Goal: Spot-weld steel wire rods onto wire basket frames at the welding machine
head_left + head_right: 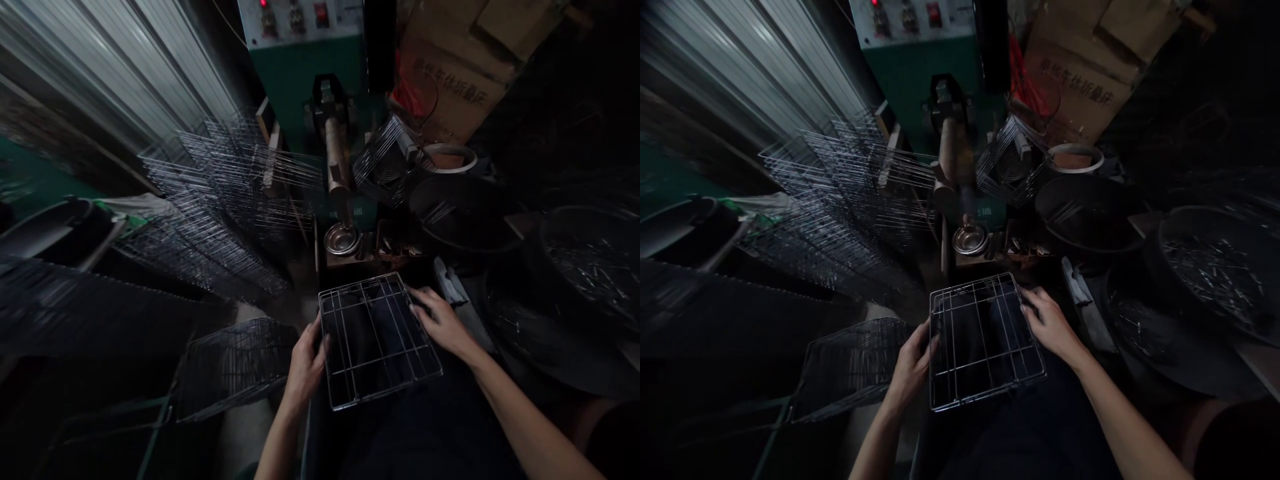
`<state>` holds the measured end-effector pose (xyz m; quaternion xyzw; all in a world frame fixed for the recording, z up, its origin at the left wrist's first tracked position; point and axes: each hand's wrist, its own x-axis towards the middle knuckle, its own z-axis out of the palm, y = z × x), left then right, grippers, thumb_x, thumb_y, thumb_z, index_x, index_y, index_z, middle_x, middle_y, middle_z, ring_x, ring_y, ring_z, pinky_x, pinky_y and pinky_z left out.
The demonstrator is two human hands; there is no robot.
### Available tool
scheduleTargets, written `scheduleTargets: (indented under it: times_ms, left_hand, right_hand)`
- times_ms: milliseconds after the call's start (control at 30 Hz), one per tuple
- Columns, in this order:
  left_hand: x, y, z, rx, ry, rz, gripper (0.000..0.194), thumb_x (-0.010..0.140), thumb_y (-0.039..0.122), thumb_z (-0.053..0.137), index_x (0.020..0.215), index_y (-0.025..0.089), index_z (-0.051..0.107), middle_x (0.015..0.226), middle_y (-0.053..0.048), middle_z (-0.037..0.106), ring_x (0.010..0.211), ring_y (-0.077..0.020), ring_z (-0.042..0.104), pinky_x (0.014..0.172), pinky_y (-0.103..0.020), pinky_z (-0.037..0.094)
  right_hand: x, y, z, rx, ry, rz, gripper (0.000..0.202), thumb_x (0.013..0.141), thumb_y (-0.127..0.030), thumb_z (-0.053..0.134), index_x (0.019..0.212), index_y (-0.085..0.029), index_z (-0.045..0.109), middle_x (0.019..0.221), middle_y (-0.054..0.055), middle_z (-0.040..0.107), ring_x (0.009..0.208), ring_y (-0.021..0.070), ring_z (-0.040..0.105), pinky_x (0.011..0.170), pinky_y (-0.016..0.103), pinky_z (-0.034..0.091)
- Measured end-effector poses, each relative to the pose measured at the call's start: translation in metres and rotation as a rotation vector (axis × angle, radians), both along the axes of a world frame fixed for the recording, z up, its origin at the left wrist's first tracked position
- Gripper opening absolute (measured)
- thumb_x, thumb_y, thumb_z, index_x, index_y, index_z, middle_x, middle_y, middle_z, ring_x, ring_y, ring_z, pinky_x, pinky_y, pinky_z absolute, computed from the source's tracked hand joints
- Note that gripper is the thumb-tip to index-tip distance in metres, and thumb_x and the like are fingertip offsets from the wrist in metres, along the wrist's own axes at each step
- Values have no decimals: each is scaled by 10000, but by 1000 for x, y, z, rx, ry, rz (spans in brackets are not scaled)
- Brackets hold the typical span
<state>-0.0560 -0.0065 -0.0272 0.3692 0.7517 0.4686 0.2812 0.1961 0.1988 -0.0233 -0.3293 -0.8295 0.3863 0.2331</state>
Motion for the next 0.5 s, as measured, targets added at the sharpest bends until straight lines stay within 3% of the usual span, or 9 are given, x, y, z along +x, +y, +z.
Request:
scheduleTargets:
  times_ms: [100, 267, 333, 433, 500]
  left_hand:
    - [-1, -4, -4, 12, -46, 9, 541, 872, 475, 627, 1324, 178, 623, 1333, -119, 648, 1311, -306, 543, 1153, -466, 379]
    - [20, -11, -23, 67, -70, 185, 507, 892, 509, 620, 1285, 192, 661, 1252, -108, 689, 1222, -304, 605, 1098, -441, 442]
    - [26, -15, -27, 73, -54, 217, 501, 909, 516, 594, 1301, 210, 656, 1297, -107, 669, 1268, -307, 576, 1130, -451, 409]
    - [20, -26, -25, 12, -87, 136, 521, 916, 512, 582, 1368, 254, 604, 1397, -90, 608, 1439, -321, 398, 1212, -506, 271]
    - [8, -38, -18, -22, -188, -4, 570, 897, 494, 612, 1427, 296, 535, 1461, -64, 550, 1479, -321, 328, 1224, -528, 236]
  right_hand:
    - [4, -2, -5, 0, -3, -1, 443, 965, -310, 504, 1386, -208, 594, 1103, 104, 653, 1016, 252, 643, 929, 442, 533]
    - [9, -12, -18, -42, 60, -40, 411, 983, -394, 519, 1340, -226, 636, 1237, 112, 673, 1143, 278, 636, 1028, 481, 497]
    - [11, -15, -20, -84, 78, -40, 419, 979, -431, 532, 1324, -227, 653, 1247, 111, 681, 1160, 285, 635, 1043, 488, 491]
    - [21, -17, -16, -218, 91, -17, 462, 957, -471, 565, 1348, -239, 643, 1336, 107, 650, 1210, 305, 614, 1042, 499, 498]
    - [32, -19, -11, -402, 72, 36, 523, 961, -480, 553, 1444, -281, 549, 1410, 92, 601, 1150, 297, 649, 922, 473, 576]
